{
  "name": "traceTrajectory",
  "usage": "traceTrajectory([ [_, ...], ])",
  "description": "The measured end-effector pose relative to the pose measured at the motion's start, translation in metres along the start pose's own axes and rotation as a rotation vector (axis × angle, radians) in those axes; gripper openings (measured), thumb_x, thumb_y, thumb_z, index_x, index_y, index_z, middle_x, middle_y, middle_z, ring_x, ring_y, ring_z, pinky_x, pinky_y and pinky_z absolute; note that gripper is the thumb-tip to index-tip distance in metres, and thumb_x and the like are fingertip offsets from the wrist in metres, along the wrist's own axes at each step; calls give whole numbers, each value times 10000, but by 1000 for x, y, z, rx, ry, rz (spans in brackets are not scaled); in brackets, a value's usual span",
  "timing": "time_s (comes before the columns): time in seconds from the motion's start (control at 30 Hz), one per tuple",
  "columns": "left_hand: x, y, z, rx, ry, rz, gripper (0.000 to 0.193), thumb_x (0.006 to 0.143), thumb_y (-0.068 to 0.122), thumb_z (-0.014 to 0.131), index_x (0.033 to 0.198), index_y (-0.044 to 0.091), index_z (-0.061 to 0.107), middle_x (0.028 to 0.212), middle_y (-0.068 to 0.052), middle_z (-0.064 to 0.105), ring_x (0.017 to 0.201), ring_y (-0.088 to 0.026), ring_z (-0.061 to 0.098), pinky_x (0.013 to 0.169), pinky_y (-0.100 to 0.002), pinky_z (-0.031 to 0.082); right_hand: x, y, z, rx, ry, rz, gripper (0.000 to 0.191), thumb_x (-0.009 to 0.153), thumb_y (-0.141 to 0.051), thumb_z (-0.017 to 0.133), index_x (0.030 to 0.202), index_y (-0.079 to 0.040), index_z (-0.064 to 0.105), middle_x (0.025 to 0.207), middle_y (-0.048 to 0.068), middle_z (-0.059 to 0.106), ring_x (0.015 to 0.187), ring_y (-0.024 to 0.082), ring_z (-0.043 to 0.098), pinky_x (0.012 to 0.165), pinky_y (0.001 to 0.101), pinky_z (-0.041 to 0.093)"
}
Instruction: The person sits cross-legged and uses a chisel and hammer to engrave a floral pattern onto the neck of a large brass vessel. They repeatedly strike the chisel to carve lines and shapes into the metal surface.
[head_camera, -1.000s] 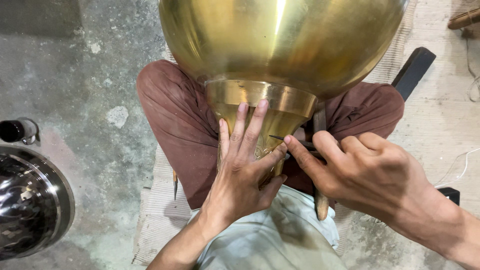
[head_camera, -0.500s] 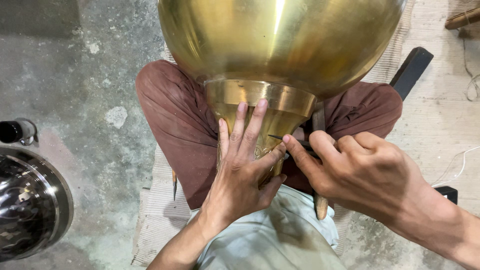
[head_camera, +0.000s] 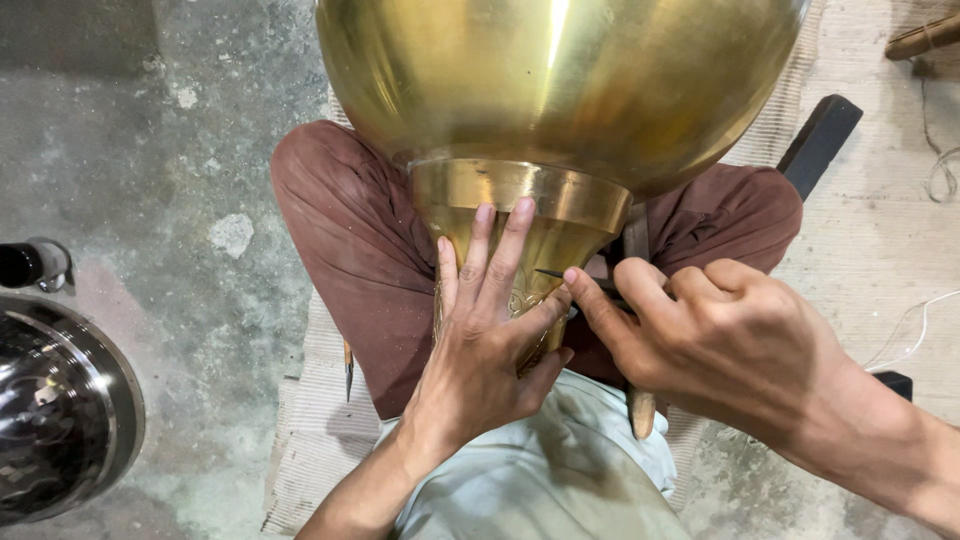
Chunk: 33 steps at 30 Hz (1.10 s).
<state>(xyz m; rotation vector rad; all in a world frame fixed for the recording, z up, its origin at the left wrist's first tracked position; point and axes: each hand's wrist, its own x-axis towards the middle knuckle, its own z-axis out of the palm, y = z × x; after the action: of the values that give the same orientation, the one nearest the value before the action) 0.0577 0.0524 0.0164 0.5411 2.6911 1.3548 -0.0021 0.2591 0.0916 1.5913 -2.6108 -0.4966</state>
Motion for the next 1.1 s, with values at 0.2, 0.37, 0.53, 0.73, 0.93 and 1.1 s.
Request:
traceTrajectory([
  [0.2, -1, 0, 1, -10, 4, -1, 505, 742, 200, 854, 1235, 162, 750, 1683, -228, 145, 1573, -500, 78, 1178, -805, 123, 2, 0, -2, 23, -40, -1, 420, 829, -230, 692, 1240, -201, 776, 692, -51, 630, 372, 51, 528, 356, 191, 429],
  [0.37, -1, 0, 0, -10, 6, -7, 496, 723, 199, 875, 1203, 153, 758, 1687, -223, 141, 1577, -501, 72, 1185, -804, 122, -5, -4, 1, 78, -64, 93, 437, 883, -192, 677, 1314, -208, 746, 774, -19, 642, 388, 51, 492, 385, 205, 412],
  [0.53, -1, 0, -3, -17, 16, -10, 528, 678, 186, 909, 1184, 155, 762, 1682, -221, 150, 1572, -509, 92, 1182, -799, 141, -14, -19, -4, 103, -191, 295, 550, 864, -296, 688, 1410, -233, 703, 761, -25, 560, 420, 79, 526, 425, 239, 436],
  [0.73, -1, 2, -9, 8, -7, -43, 577, 623, 171, 931, 1177, 154, 768, 1662, -251, 161, 1549, -533, 86, 1169, -788, 116, -10, -36, -9, 294, -77, 554, 499, 818, -443, 737, 1249, -193, 741, 719, 23, 539, 364, 164, 536, 347, 324, 417],
  [0.93, -3, -1, -12, 63, -8, -42, 596, 613, 186, 905, 1193, 172, 768, 1660, -275, 169, 1556, -536, 105, 1225, -725, 112, -7, -42, -4, 356, -49, 651, 525, 781, -477, 766, 1244, -231, 755, 699, 15, 536, 341, 175, 525, 322, 344, 410],
  [1.1, -7, -4, -14, 82, 3, -35, 546, 670, 193, 878, 1205, 191, 768, 1673, -274, 169, 1571, -537, 113, 1241, -709, 125, -9, -47, 2, 458, -23, 668, 516, 783, -464, 778, 1226, -200, 750, 686, 1, 536, 328, 136, 493, 310, 327, 400],
])
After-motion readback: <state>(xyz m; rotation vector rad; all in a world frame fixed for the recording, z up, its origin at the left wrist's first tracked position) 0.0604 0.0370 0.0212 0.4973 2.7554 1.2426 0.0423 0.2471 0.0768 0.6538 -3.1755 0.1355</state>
